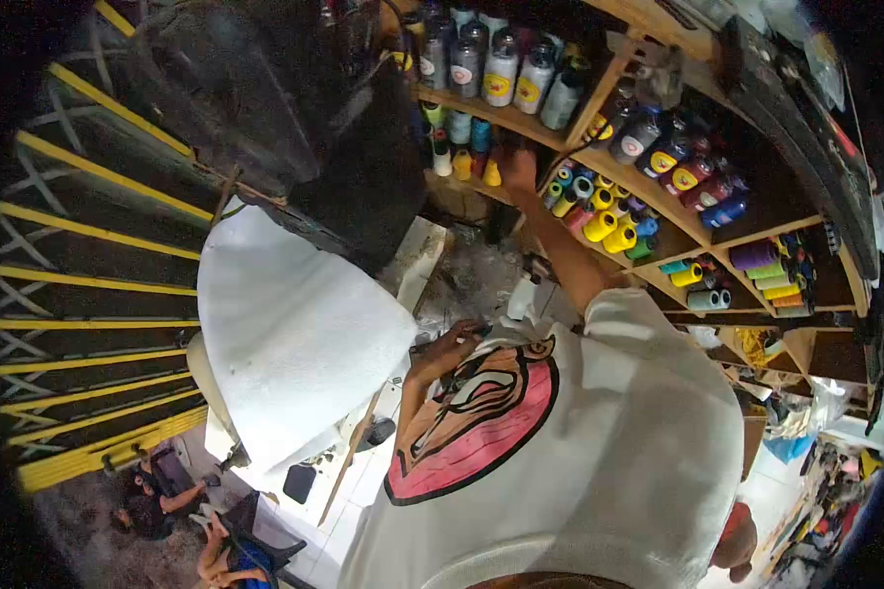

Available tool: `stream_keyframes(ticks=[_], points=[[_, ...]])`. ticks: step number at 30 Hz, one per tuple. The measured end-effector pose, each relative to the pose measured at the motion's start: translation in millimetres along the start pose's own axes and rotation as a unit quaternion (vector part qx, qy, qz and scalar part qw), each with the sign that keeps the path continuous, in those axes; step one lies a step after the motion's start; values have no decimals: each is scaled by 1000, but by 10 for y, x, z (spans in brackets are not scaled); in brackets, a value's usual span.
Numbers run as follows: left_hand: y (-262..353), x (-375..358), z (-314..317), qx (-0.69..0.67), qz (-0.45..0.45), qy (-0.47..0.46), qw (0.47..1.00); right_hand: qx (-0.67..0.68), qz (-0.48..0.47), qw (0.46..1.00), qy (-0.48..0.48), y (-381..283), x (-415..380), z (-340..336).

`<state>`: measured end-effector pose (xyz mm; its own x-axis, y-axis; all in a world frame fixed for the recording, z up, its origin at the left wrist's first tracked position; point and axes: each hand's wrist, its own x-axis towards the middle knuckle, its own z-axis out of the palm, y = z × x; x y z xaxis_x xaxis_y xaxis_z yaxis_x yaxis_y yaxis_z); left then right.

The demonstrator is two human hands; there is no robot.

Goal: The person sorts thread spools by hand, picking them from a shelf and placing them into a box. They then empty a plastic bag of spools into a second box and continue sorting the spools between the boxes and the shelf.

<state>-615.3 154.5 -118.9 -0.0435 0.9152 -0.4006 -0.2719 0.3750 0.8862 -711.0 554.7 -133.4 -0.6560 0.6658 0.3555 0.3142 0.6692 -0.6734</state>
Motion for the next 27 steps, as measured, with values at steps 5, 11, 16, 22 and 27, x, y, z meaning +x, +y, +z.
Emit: stream_keyframes(ticks=[5,11,16,22,27], points=[[-91,-123,42,-15,-10,21,1000,-9,137,990,-34,70,155,153],[-130,-177,55,-20,-13,32,999,56,64,995,-48,338,200,319],[-180,-225,77,-22,-15,37,999,-14,80,993,-89,-84,117,-66],[-213,-255,103,-26,-19,40,999,233,61,970,34,107,156,225],[-240,-277,111,-26,-18,45,998,-27,67,995,-66,97,141,108]])
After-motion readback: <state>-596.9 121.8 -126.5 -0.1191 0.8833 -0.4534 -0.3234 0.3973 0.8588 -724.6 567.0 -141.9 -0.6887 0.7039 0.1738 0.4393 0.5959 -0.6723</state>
